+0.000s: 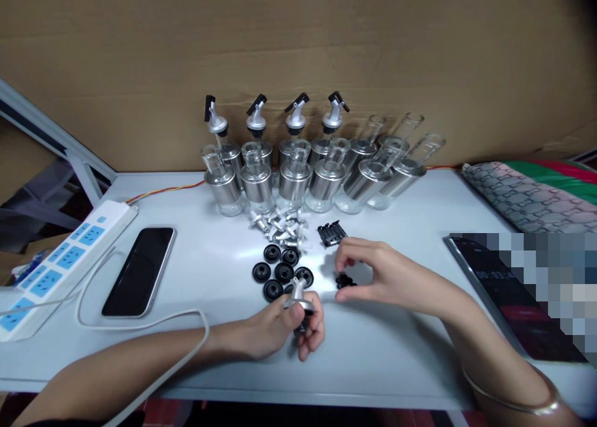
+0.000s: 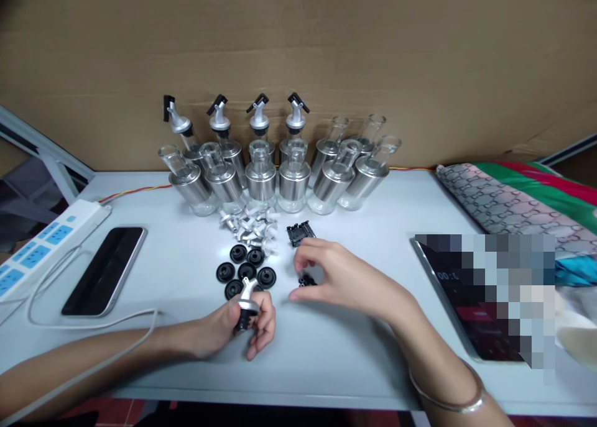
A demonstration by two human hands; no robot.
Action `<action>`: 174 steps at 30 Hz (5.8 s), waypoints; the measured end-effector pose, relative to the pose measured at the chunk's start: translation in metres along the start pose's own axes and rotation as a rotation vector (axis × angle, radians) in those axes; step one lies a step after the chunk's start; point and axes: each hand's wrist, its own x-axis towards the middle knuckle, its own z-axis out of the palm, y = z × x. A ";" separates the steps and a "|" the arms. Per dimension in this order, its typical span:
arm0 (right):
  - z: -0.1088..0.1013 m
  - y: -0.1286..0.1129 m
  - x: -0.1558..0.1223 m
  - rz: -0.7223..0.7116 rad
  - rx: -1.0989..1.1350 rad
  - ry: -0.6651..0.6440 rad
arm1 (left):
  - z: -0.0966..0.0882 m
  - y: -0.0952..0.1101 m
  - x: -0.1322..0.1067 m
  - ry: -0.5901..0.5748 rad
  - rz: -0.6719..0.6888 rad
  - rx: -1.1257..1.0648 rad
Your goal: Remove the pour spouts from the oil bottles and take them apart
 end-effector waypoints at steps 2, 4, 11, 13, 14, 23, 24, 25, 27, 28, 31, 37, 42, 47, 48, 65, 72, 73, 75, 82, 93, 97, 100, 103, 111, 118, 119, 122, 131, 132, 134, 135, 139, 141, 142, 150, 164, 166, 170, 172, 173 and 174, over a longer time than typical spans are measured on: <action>0.004 -0.009 0.001 -0.103 0.041 0.088 | 0.000 -0.003 0.000 0.011 0.001 -0.009; 0.013 -0.019 0.003 -0.230 0.088 0.146 | 0.000 -0.004 0.001 0.019 0.005 0.004; 0.045 -0.032 0.009 -0.440 -0.042 0.317 | 0.002 0.008 -0.001 0.023 -0.017 0.254; 0.046 -0.031 0.009 -0.462 -0.057 0.359 | 0.002 0.008 -0.001 0.017 -0.042 0.220; 0.045 -0.031 0.009 -0.473 -0.047 0.371 | 0.002 0.007 -0.001 0.012 -0.054 0.184; 0.031 -0.026 0.007 -0.437 0.050 0.259 | 0.002 -0.008 0.004 0.070 -0.022 -0.074; 0.030 -0.024 0.007 -0.419 0.038 0.240 | 0.003 -0.008 0.004 0.071 -0.020 -0.070; 0.030 -0.023 0.007 -0.398 0.023 0.224 | 0.003 -0.007 0.004 0.067 -0.023 -0.063; 0.029 -0.022 0.007 -0.340 0.002 0.210 | 0.003 -0.006 0.003 0.062 -0.031 -0.052; 0.029 -0.021 0.006 -0.303 0.004 0.208 | 0.003 -0.005 0.003 0.065 -0.036 -0.053; 0.028 -0.023 0.005 -0.194 0.068 0.166 | 0.002 -0.004 0.003 0.086 -0.044 -0.043; 0.024 -0.029 0.006 -0.099 0.126 0.072 | 0.004 0.000 0.003 0.081 -0.061 0.044; 0.024 -0.030 0.005 -0.130 0.182 0.094 | 0.010 0.005 0.002 0.243 -0.087 0.018; 0.033 -0.032 0.004 -0.310 0.112 0.259 | 0.015 0.006 -0.004 0.418 0.002 0.142; 0.035 -0.033 0.005 -0.354 0.074 0.298 | 0.016 0.006 -0.005 0.430 0.009 0.159; 0.030 -0.032 0.000 -0.518 0.032 0.420 | 0.009 0.046 -0.007 0.237 0.015 0.688; 0.029 -0.030 -0.001 -0.294 0.241 0.249 | -0.003 0.054 -0.006 0.258 0.245 1.354; 0.030 -0.030 -0.001 -0.260 0.261 0.215 | -0.005 0.053 -0.005 0.281 0.298 1.404; 0.030 -0.031 0.000 -0.196 0.310 0.156 | -0.007 0.052 -0.005 0.342 0.403 1.491; 0.034 -0.031 0.003 -0.009 0.578 0.207 | -0.018 0.052 -0.003 0.355 0.572 1.620; 0.037 -0.042 0.003 0.033 0.766 0.274 | -0.019 0.046 -0.001 0.356 0.601 1.468; 0.036 -0.046 0.002 -0.007 0.686 0.360 | -0.017 0.045 -0.002 0.355 0.496 1.301; 0.035 -0.044 0.001 -0.046 0.573 0.405 | -0.017 0.044 -0.003 0.325 0.317 1.120; 0.036 -0.041 0.000 -0.112 0.459 0.447 | -0.016 0.045 -0.004 0.306 0.172 0.922; 0.040 -0.035 0.001 -0.508 0.220 0.625 | -0.004 0.058 -0.005 0.293 0.001 0.519; 0.035 -0.035 0.002 -0.689 -0.058 0.636 | -0.011 0.057 0.000 0.124 -0.192 0.219; 0.035 -0.035 0.002 -0.703 -0.095 0.633 | -0.012 0.058 0.000 0.110 -0.205 0.214; 0.034 -0.032 0.002 -0.704 -0.092 0.631 | -0.011 0.059 -0.002 0.142 -0.165 0.319; 0.033 -0.030 0.001 -0.197 0.327 0.467 | -0.018 0.053 -0.003 0.259 0.091 0.753; 0.033 -0.031 0.001 -0.171 0.353 0.444 | -0.019 0.052 -0.002 0.261 0.102 0.782; 0.034 -0.032 0.000 -0.140 0.387 0.411 | -0.019 0.050 -0.002 0.273 0.110 0.801; 0.035 -0.033 0.000 -0.132 0.399 0.400 | -0.019 0.050 -0.002 0.281 0.102 0.784; 0.038 -0.036 0.001 -0.179 0.376 0.415 | -0.016 0.050 -0.002 0.309 0.006 0.563; 0.039 -0.037 0.001 -0.270 0.296 0.477 | -0.015 0.051 -0.002 0.327 -0.029 0.461; 0.039 -0.037 0.001 -0.320 0.247 0.513 | -0.014 0.051 -0.001 0.333 -0.032 0.429; 0.038 -0.034 0.006 -0.598 -0.060 0.618 | -0.019 0.055 0.008 0.283 -0.117 0.257; 0.028 -0.036 0.001 -0.767 -0.523 0.714 | -0.017 0.063 0.004 0.204 -0.160 0.147; 0.029 -0.035 -0.001 -0.752 -0.489 0.718 | -0.019 0.061 0.003 0.184 -0.159 0.113; 0.030 -0.032 -0.004 -0.640 -0.268 0.790 | -0.027 0.061 0.003 0.254 -0.101 0.108; 0.030 -0.033 -0.004 -0.579 -0.216 0.887 | -0.032 0.063 0.004 0.370 -0.035 0.223; 0.029 -0.033 -0.003 -0.566 -0.229 0.924 | -0.034 0.064 0.005 0.441 0.015 0.318; 0.028 -0.033 -0.003 -0.561 -0.264 0.939 | -0.036 0.065 0.005 0.516 0.067 0.437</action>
